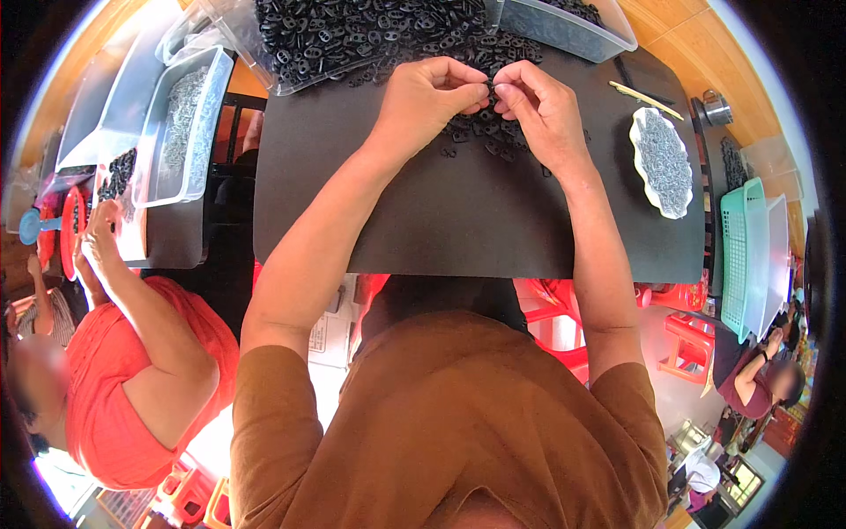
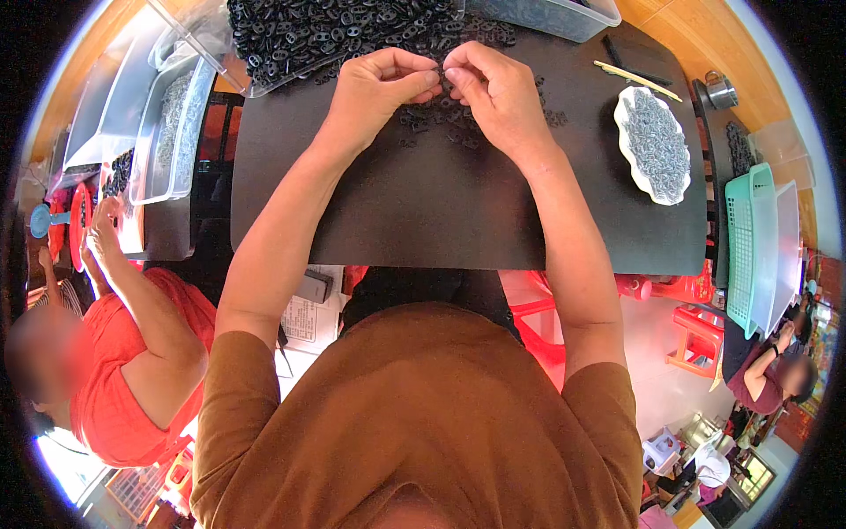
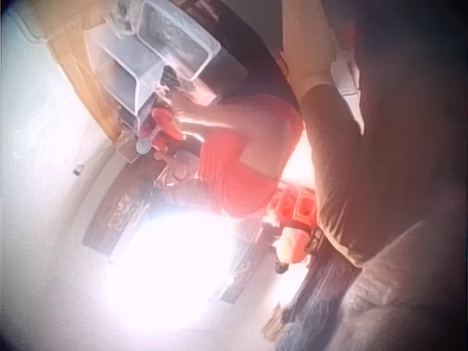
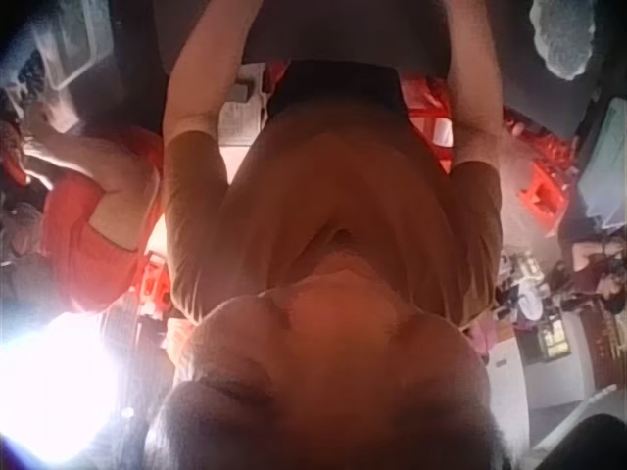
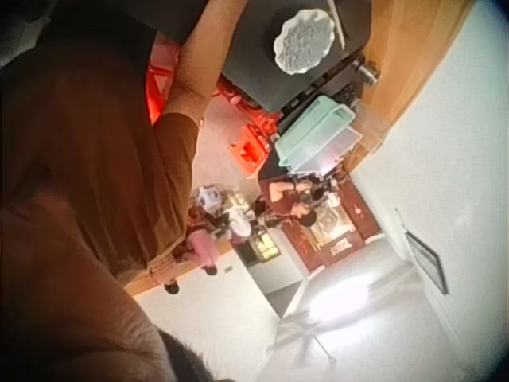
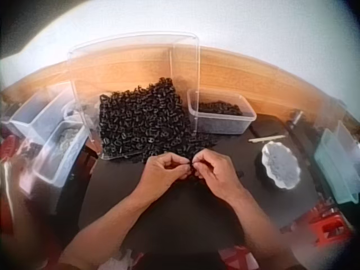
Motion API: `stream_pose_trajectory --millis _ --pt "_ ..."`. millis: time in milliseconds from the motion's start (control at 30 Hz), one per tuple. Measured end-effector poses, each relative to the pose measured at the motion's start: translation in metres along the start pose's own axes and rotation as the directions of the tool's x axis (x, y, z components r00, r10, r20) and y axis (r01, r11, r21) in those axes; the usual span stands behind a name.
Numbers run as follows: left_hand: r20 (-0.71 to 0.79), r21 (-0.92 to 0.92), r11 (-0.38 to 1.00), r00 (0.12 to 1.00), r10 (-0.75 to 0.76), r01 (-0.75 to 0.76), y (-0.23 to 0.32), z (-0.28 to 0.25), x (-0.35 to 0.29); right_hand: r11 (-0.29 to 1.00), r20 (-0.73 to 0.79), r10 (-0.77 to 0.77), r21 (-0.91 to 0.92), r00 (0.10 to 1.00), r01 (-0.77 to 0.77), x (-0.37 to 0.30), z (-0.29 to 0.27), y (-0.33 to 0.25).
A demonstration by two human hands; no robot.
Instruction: The person assembles plastic cord locks by picking up components from the table and fitting them together by hand.
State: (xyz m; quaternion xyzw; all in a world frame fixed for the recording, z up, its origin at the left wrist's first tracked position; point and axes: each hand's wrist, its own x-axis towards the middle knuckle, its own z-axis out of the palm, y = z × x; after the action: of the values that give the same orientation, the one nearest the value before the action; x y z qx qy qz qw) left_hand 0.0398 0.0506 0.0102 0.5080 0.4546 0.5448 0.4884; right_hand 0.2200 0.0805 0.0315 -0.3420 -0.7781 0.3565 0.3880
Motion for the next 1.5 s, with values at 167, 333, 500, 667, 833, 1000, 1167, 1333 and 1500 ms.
stream_pose_trajectory --millis 167,333,500,667,833,1000,1167,1333,1500 --pt "-0.023 -0.033 0.999 1.000 -0.011 0.010 0.001 0.004 -0.002 1.000 -0.005 0.029 -0.001 1.000 -0.029 -0.001 0.003 -0.003" --pt "-0.060 -0.129 0.992 0.998 0.009 -0.016 0.002 0.008 0.001 0.953 0.012 0.108 0.282 0.994 -0.107 0.004 0.001 -0.001" --pt "-0.095 -0.233 0.970 0.994 0.054 -0.075 0.005 0.017 0.001 0.930 -0.030 0.137 0.348 0.990 -0.118 0.005 -0.005 0.002" --pt "-0.009 0.140 0.967 0.976 0.217 -0.213 0.006 0.010 0.005 0.939 -0.113 0.114 0.338 0.987 -0.070 0.006 -0.027 0.014" --pt "0.270 0.667 0.570 0.868 0.416 -0.480 0.006 0.014 0.004 0.958 -0.204 0.113 0.280 0.973 -0.052 0.009 -0.039 0.022" --pt "0.454 0.702 0.350 0.768 0.452 -0.621 -0.008 0.037 0.019 0.967 -0.254 0.101 0.252 0.962 -0.035 0.011 -0.043 0.030" --pt "0.391 0.655 0.473 0.800 0.455 -0.589 -0.008 0.019 0.018 0.937 -0.223 0.127 0.346 0.967 -0.043 0.008 -0.040 0.027" --pt "0.238 0.568 0.681 0.884 0.403 -0.463 0.001 0.008 0.013 0.928 -0.146 0.125 0.367 0.981 -0.064 0.006 -0.033 0.023" --pt "0.107 -0.126 0.991 0.994 -0.036 0.049 0.002 -0.009 0.001 0.869 0.087 0.155 0.462 0.984 -0.178 0.001 -0.016 0.016"
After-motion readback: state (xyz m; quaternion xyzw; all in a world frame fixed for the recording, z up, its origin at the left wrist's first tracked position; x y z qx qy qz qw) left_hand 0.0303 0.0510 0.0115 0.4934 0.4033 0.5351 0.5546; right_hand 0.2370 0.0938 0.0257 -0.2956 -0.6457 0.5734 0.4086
